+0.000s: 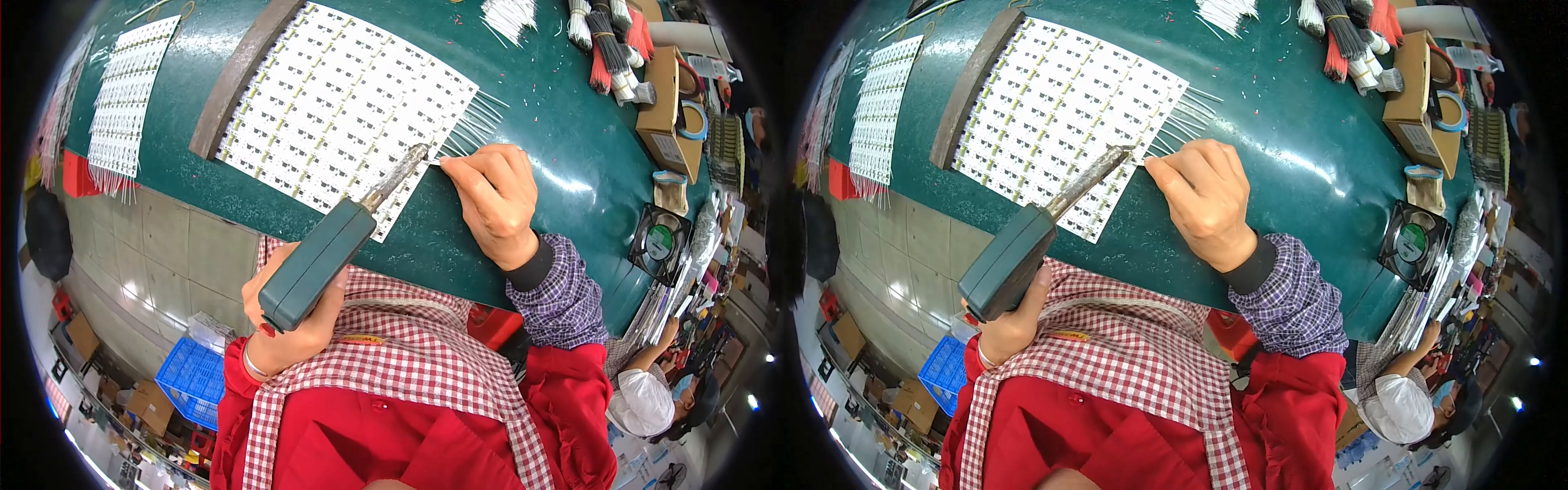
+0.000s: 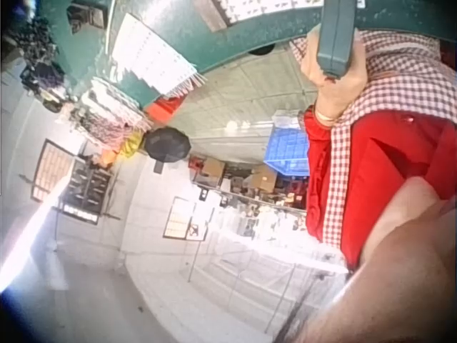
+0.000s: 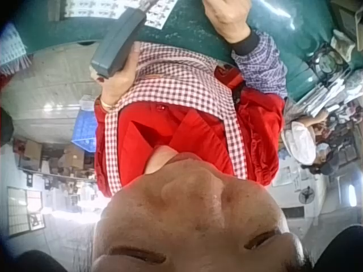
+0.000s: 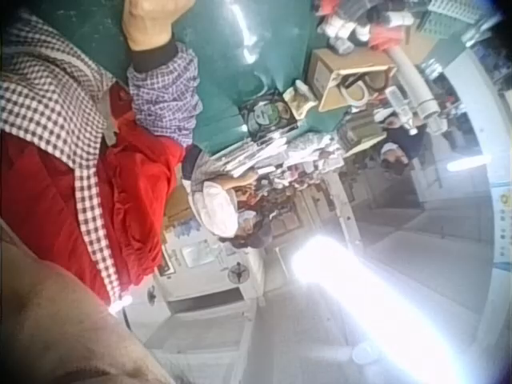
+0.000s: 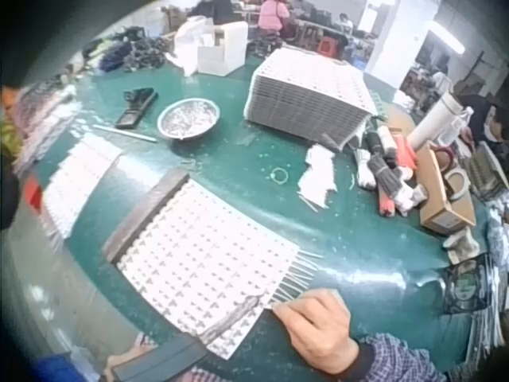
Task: The person assembles a circuit board panel by picking electronic components from a pile by hand, positioning them onto the board, and securing them with a handheld soldering tool.
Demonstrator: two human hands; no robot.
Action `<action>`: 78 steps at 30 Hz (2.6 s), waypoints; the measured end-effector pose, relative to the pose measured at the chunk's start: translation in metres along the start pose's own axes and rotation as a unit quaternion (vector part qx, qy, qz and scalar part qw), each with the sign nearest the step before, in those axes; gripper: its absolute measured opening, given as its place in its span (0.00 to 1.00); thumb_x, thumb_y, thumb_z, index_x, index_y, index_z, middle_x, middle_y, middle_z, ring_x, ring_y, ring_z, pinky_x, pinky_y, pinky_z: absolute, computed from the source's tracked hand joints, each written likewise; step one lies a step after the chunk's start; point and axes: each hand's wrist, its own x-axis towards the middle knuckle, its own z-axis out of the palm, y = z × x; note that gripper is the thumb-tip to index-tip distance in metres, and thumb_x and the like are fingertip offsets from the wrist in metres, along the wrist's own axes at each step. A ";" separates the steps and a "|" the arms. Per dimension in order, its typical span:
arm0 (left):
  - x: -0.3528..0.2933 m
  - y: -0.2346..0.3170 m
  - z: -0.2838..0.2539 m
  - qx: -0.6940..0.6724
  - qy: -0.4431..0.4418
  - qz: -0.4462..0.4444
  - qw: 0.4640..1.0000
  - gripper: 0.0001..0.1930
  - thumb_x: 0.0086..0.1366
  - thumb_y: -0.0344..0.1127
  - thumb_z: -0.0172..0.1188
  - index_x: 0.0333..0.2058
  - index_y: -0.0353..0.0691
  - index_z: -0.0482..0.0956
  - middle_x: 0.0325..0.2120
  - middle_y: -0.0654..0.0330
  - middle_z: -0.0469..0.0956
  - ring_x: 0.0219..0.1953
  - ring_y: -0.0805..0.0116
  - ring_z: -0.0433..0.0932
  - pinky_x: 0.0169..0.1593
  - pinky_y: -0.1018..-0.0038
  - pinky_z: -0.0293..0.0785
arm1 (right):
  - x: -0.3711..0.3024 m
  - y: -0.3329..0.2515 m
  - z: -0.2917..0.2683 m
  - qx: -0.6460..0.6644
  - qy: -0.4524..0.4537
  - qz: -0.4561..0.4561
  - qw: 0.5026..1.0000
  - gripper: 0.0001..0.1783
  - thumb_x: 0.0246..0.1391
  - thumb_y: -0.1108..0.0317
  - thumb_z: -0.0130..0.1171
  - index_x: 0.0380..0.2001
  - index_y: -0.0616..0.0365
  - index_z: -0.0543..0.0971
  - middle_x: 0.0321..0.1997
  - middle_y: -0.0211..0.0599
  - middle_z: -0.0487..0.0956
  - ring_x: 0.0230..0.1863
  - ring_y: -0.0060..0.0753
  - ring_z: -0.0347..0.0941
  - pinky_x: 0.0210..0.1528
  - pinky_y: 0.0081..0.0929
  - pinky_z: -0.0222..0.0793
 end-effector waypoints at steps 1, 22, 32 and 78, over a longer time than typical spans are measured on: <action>0.000 0.000 0.000 0.004 -0.003 -0.002 1.000 0.10 0.53 0.20 0.70 0.36 0.29 0.85 0.32 0.50 0.83 0.28 0.61 0.83 0.33 0.73 0.79 | 0.000 0.000 0.000 0.006 -0.006 0.003 1.000 0.18 0.35 0.82 0.72 0.35 0.57 0.85 0.30 0.31 0.78 0.34 0.37 0.75 0.33 0.32 0.67; 0.004 -0.001 -0.002 0.011 -0.023 0.011 1.000 0.09 0.51 0.20 0.70 0.33 0.31 0.84 0.29 0.53 0.80 0.27 0.61 0.82 0.31 0.72 0.77 | 0.001 -0.001 0.005 -0.012 -0.011 -0.006 1.000 0.14 0.40 0.77 0.65 0.35 0.56 0.82 0.28 0.29 0.75 0.32 0.35 0.73 0.34 0.32 0.66; -0.015 -0.007 -0.003 -0.037 -0.010 -0.055 0.998 0.11 0.52 0.19 0.69 0.36 0.29 0.85 0.31 0.49 0.83 0.29 0.58 0.83 0.32 0.71 0.78 | 0.002 -0.003 0.002 0.004 -0.026 0.008 1.000 0.18 0.36 0.82 0.69 0.36 0.58 0.85 0.30 0.31 0.79 0.33 0.37 0.74 0.32 0.32 0.65; -0.017 -0.001 -0.005 0.006 0.000 -0.003 1.000 0.11 0.52 0.19 0.69 0.37 0.28 0.85 0.34 0.48 0.85 0.32 0.58 0.85 0.37 0.71 0.81 | -0.007 -0.016 0.001 -0.010 0.013 0.009 1.000 0.19 0.33 0.82 0.72 0.35 0.57 0.85 0.27 0.30 0.74 0.34 0.36 0.74 0.35 0.32 0.65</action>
